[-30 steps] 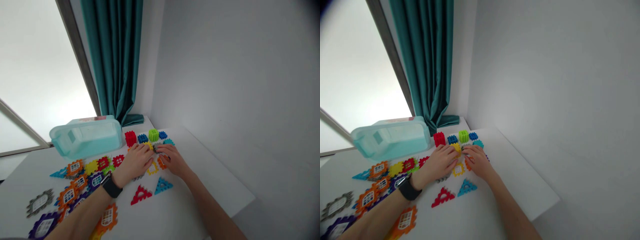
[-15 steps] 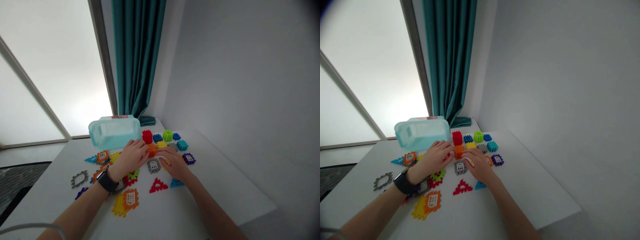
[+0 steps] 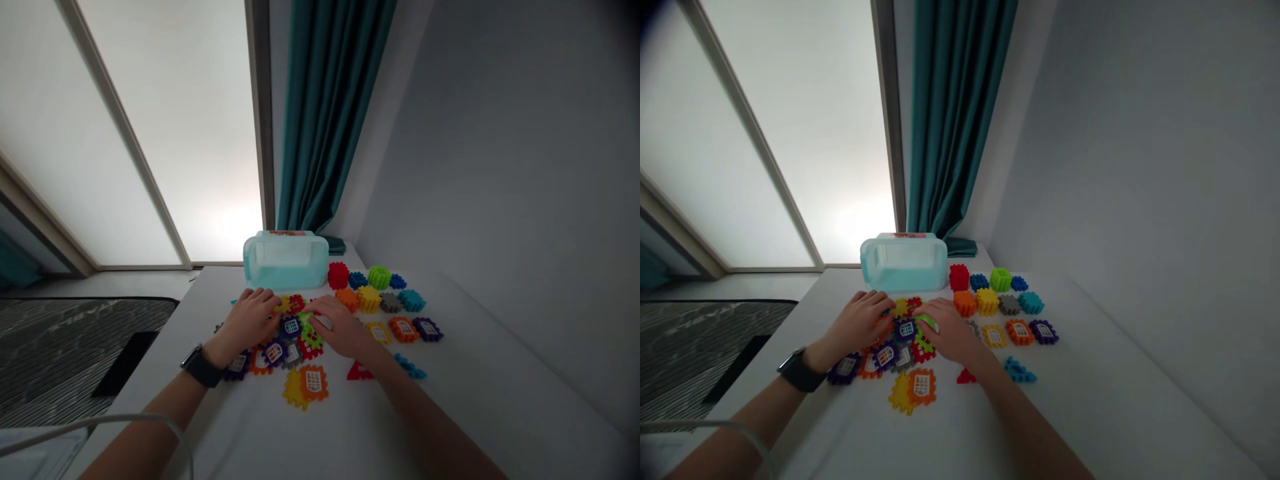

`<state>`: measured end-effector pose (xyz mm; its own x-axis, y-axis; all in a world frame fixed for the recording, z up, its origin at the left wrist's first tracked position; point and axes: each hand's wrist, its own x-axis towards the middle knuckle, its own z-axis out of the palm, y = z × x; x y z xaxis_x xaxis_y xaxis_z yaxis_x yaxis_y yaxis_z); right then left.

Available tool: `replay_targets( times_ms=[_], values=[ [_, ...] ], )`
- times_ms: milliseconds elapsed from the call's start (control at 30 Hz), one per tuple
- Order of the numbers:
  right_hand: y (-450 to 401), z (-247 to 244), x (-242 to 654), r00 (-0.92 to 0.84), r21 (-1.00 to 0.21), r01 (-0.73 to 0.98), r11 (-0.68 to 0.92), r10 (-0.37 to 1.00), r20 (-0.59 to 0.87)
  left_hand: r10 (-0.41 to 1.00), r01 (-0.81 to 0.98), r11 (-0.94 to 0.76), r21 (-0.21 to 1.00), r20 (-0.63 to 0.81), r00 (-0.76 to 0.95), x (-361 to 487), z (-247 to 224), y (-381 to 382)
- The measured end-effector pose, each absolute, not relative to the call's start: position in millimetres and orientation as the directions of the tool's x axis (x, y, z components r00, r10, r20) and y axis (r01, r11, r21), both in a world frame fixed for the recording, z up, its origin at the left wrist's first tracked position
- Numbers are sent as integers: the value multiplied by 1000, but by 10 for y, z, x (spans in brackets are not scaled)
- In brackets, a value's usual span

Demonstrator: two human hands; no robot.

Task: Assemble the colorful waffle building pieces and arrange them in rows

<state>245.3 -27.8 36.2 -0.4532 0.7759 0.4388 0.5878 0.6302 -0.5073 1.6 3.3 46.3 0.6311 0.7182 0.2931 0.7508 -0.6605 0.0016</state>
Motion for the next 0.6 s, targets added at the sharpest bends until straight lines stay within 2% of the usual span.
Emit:
replay_targets(
  times_ms=[167,233,333,600],
  values=[
    [-353,331,2093,-527,-493,627,603,795,302,780,800,-589,118,343,524,-228,251,18],
    [-391,288,1975,-525,-469,651,596,801,289,812,808,-555,198,342,473,-319,189,15],
    [-422,191,1870,-498,-452,671,587,809,311,816,776,-570,270,292,498,-463,159,6],
    [-436,-150,1862,-476,-417,670,614,787,393,754,706,-656,266,205,624,-627,214,-25]
  ],
)
